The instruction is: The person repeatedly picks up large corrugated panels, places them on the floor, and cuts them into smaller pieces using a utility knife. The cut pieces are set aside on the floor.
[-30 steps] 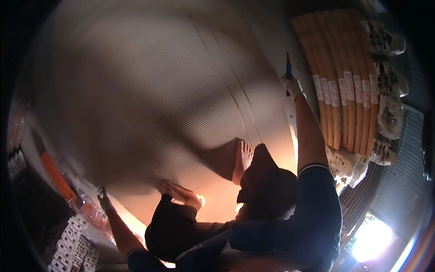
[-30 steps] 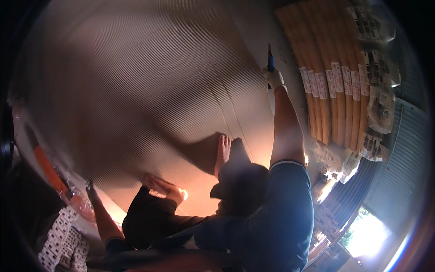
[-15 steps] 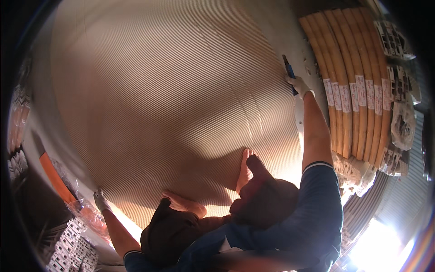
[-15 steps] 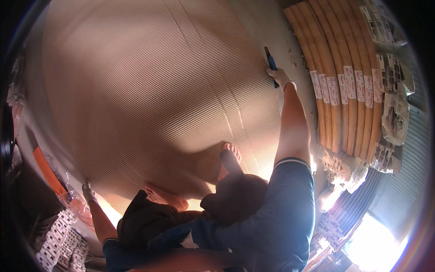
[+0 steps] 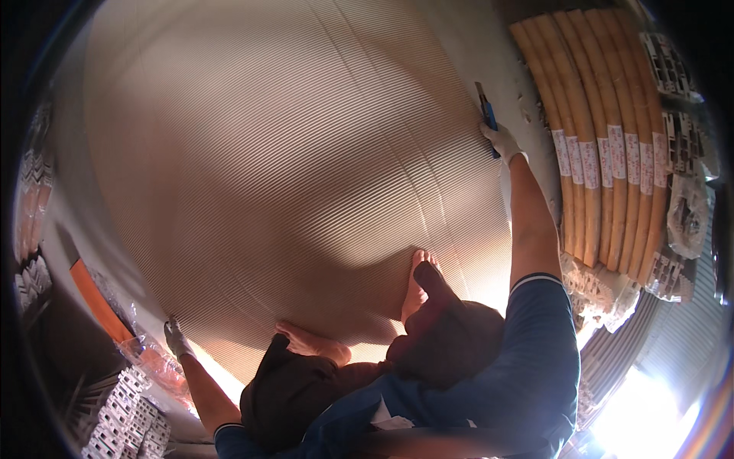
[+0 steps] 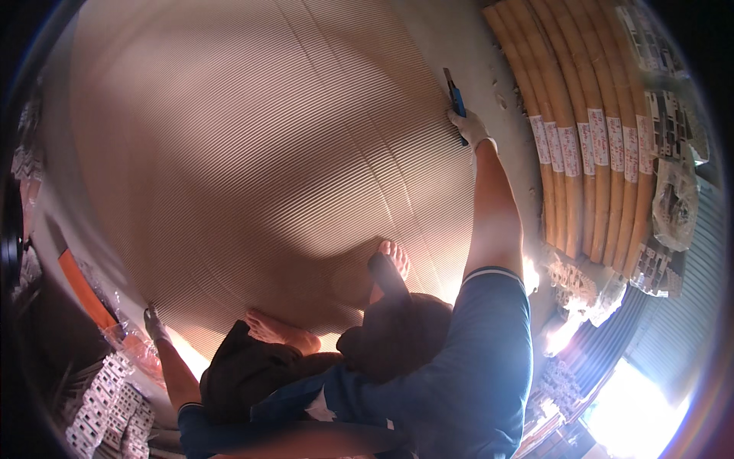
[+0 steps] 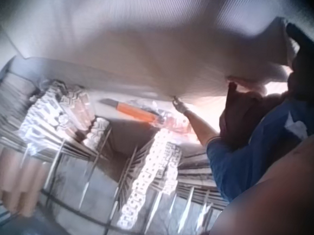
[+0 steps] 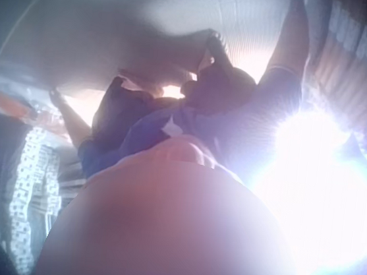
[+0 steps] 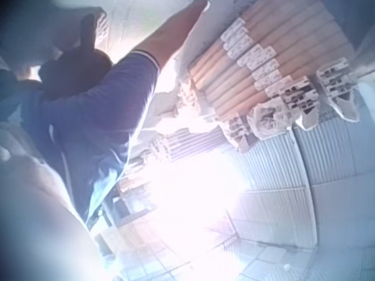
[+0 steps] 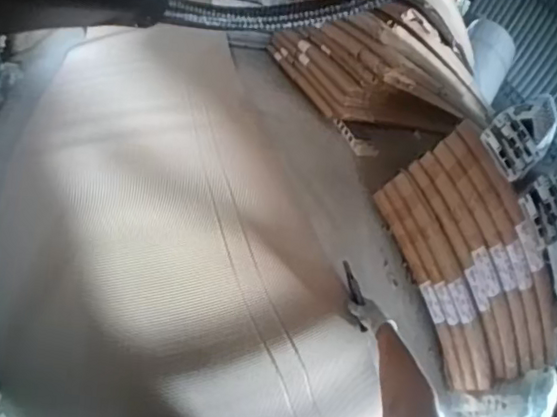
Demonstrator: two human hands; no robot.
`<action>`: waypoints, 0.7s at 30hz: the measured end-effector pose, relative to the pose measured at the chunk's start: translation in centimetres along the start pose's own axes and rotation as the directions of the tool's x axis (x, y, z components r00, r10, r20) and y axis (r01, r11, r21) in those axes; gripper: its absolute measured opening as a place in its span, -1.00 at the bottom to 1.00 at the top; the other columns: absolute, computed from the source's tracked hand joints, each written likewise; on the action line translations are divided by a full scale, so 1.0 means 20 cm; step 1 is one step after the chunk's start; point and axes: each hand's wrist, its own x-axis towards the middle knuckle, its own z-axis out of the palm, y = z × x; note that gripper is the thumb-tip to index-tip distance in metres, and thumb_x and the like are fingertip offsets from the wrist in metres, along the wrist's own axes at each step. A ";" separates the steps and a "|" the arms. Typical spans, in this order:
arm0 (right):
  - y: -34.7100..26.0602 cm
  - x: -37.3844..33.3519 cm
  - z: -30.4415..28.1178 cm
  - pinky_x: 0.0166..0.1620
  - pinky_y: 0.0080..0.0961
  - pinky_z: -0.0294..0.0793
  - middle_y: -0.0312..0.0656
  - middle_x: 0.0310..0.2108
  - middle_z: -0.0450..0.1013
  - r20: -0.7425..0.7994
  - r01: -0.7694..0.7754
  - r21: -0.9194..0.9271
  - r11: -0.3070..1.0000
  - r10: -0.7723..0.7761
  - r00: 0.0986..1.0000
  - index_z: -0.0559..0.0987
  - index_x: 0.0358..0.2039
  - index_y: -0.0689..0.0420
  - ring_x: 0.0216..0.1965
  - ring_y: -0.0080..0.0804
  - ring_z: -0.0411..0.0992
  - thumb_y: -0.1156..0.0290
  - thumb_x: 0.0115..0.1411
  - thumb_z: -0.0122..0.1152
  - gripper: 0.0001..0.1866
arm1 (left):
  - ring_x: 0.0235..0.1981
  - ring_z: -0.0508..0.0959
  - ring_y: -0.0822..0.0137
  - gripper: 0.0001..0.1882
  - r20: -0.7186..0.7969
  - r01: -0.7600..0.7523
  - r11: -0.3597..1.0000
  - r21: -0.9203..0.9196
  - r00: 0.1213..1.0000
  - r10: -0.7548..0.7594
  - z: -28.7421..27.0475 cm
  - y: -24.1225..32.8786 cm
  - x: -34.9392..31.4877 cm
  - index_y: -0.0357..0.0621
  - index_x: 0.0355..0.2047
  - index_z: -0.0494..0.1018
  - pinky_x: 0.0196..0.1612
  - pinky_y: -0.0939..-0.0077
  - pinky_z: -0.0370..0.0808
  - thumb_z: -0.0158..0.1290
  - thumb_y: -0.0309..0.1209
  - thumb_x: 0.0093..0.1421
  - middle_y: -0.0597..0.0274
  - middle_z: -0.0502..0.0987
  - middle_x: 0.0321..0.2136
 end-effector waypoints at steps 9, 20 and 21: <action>0.08 -0.09 0.02 -0.08 -0.38 0.36 -0.06 -0.24 0.51 -0.132 -0.103 -0.024 0.994 0.099 0.986 0.50 0.00 0.13 -0.19 -0.23 0.45 -0.01 0.13 0.15 -0.45 | 0.23 0.21 0.01 -0.07 0.061 0.007 0.994 0.105 0.998 -0.013 -0.03 0.13 -0.08 -0.30 0.23 0.10 0.25 0.30 0.16 -0.12 0.26 0.14 -0.14 0.24 0.18; 0.15 -0.26 0.00 -0.31 -0.49 0.33 -0.26 -0.43 0.45 -0.159 0.022 0.094 0.995 -0.007 0.987 0.55 -0.11 0.13 -0.40 -0.47 0.37 -0.01 0.10 0.21 -0.50 | 0.21 0.23 -0.09 -0.02 0.057 0.008 1.000 0.004 0.998 -0.009 0.01 0.05 0.00 -0.20 0.28 0.00 0.15 0.03 0.28 -0.11 0.31 0.09 -0.06 0.16 0.24; 0.15 -0.27 0.00 -0.27 -0.52 0.33 -0.28 -0.39 0.44 -0.159 0.005 0.133 0.991 0.017 0.987 0.54 -0.11 0.16 -0.36 -0.49 0.35 0.02 0.11 0.21 -0.51 | 0.21 0.23 -0.09 -0.01 0.049 0.061 0.998 0.021 0.997 -0.062 0.01 0.04 0.02 -0.18 0.29 -0.01 0.14 0.00 0.29 -0.10 0.31 0.09 -0.04 0.15 0.25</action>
